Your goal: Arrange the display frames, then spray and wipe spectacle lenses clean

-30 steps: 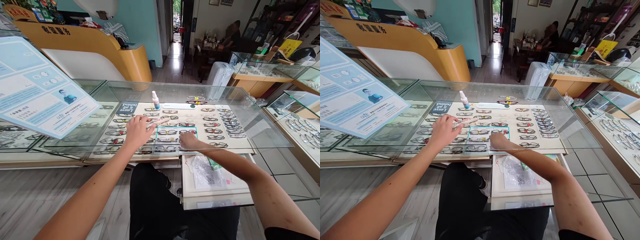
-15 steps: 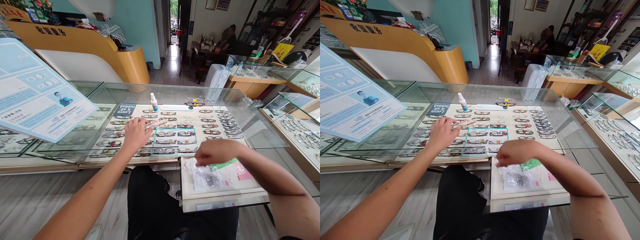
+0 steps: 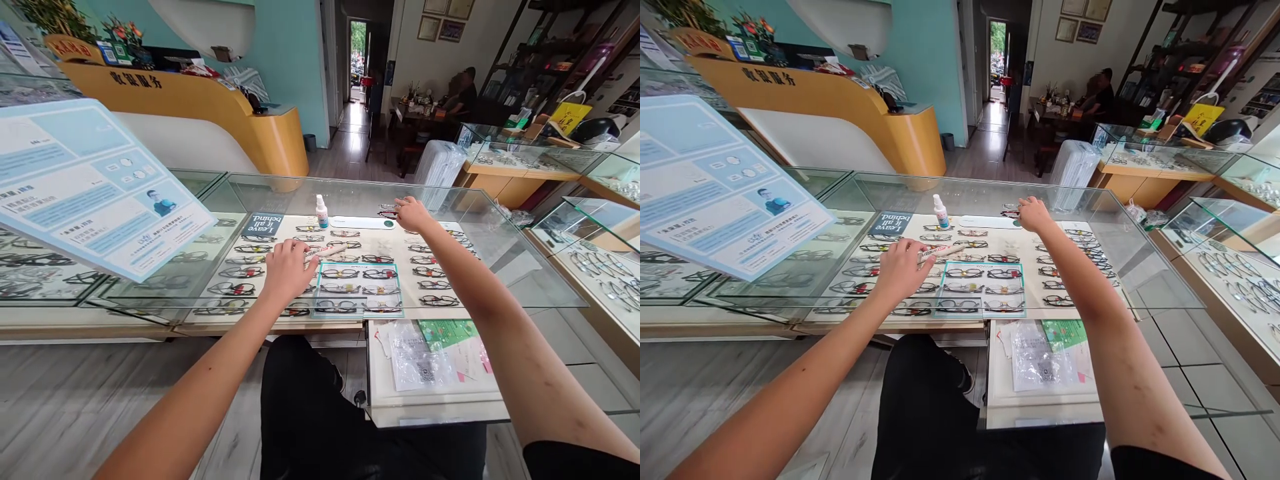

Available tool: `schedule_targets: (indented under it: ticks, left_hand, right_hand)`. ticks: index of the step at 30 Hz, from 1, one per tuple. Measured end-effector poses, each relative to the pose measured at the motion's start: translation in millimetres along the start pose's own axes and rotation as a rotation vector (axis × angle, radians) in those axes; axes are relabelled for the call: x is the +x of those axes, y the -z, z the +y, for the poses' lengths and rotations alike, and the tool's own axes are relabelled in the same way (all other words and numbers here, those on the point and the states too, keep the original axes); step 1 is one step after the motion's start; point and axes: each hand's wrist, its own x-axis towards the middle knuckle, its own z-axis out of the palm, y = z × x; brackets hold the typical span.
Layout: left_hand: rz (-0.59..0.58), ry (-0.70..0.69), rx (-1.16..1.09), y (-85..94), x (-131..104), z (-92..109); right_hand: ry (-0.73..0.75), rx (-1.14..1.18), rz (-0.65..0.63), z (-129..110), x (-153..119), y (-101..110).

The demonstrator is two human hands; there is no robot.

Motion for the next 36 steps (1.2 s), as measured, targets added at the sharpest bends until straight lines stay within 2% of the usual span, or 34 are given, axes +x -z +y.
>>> schedule_targets:
  ticks: [4,7,11,14,16,18,21,23,24,26,28,29,31,33,36]
  left_hand:
    - [0.004,0.010,-0.013,0.0,-0.2,0.9]
    - [0.008,0.010,-0.027,-0.8,-0.2,1.0]
    - [0.018,0.009,-0.027,-1.9,0.2,0.9]
    - [0.017,0.002,-0.021,-2.8,0.7,0.4]
    - [0.014,0.000,-0.018,-3.7,0.9,-0.2]
    - [0.018,-0.002,-0.016,-4.8,0.9,-0.7]
    - [0.028,-0.009,-0.004,-6.5,0.2,-1.1]
    - [0.029,-0.014,0.004,-6.8,-0.4,-1.0]
    - [0.027,-0.014,0.008,-6.6,-0.7,-0.9]
    - [0.022,-0.015,0.015,-6.0,-0.9,-0.8]
    - [0.016,-0.017,0.020,-5.3,-0.7,-1.0]
    - [0.013,-0.019,0.022,-5.1,-0.5,-1.2]
    - [0.012,-0.024,0.028,-5.2,-0.2,-1.7]
    - [0.016,-0.025,0.034,-5.7,0.0,-2.1]
    - [0.025,-0.025,0.043,-6.7,0.2,-2.8]
  right_hand:
    - [-0.001,0.025,0.010,4.1,11.0,-7.6]
    - [-0.009,0.041,0.044,3.2,9.2,-9.4]
    - [-0.036,0.049,0.114,-1.0,-5.5,-3.3]
    - [-0.040,0.090,0.208,-9.6,-29.2,15.0]
    - [0.003,0.183,0.298,-22.5,-57.8,36.7]
    - [0.123,0.285,0.333,-42.3,-99.4,64.6]
    - [0.331,0.405,0.175,-78.8,-179.0,105.9]
    - [0.500,0.472,0.036,-102.0,-231.8,120.4]
    - [0.578,0.501,-0.026,-112.0,-254.8,120.6]
    - [0.655,0.571,-0.142,-127.7,-290.7,104.0]
    - [0.668,0.628,-0.231,-136.0,-310.6,66.2]
    - [0.646,0.641,-0.227,-136.8,-314.6,41.3]
    - [0.555,0.593,-0.115,-131.5,-311.8,-13.3]
    - [0.419,0.487,0.040,-118.8,-296.6,-64.3]
    - [0.225,0.350,0.174,-95.3,-256.3,-116.5]
